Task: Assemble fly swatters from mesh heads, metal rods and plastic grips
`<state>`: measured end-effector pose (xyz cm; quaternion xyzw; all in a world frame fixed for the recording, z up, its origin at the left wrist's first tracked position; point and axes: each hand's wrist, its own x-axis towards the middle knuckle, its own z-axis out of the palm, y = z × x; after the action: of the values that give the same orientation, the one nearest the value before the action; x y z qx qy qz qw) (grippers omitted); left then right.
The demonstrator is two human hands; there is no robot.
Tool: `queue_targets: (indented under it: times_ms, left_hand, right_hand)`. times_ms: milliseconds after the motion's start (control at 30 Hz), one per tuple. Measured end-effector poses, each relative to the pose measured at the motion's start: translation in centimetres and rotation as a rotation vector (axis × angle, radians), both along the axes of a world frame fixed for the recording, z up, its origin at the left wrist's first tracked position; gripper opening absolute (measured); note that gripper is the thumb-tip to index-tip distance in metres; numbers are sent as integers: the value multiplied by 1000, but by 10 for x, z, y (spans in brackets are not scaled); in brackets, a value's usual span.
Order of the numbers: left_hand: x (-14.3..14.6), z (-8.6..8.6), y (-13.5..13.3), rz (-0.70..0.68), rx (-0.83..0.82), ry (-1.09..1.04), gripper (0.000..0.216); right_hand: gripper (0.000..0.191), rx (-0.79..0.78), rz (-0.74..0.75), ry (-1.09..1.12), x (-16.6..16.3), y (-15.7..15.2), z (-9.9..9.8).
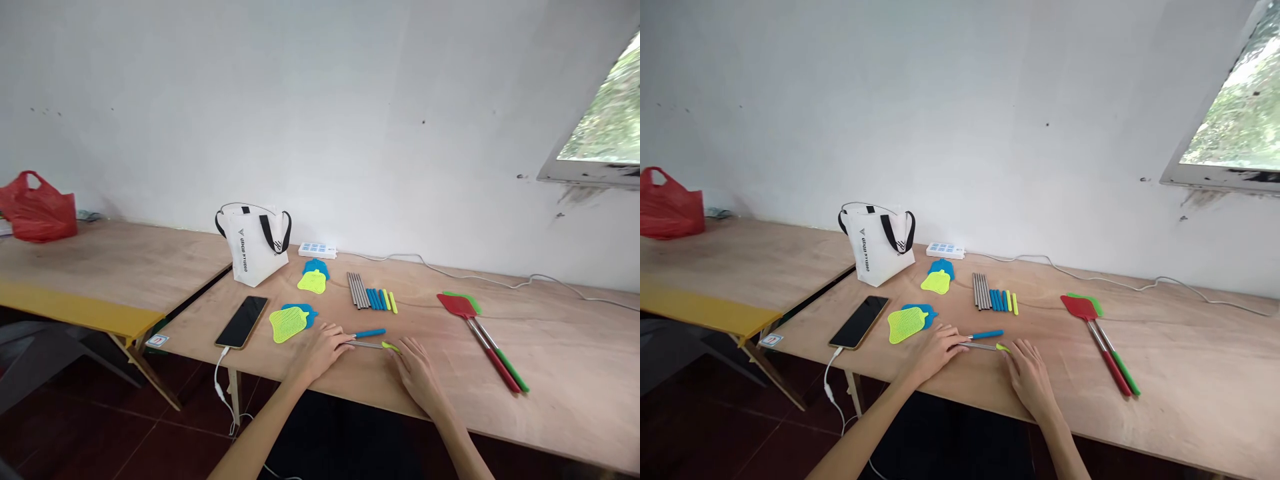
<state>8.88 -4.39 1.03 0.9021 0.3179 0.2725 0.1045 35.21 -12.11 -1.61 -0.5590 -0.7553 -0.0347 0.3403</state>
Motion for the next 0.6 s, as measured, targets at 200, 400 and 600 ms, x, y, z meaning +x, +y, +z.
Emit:
queue_targets:
  times_ms: [200, 400, 600]
  left_hand:
    - [-1, 4, -1, -21, 5, 28, 31]
    - [-2, 2, 0, -56, -13, 37, 34]
    - [-3, -4, 0, -69, -77, -20, 36]
  right_hand:
    - [31, 6, 8, -60, 1, 0, 0]
    - [31, 58, 23, -122, -1, -3, 2]
    - [32, 93, 26, -120, -4, -8, 8]
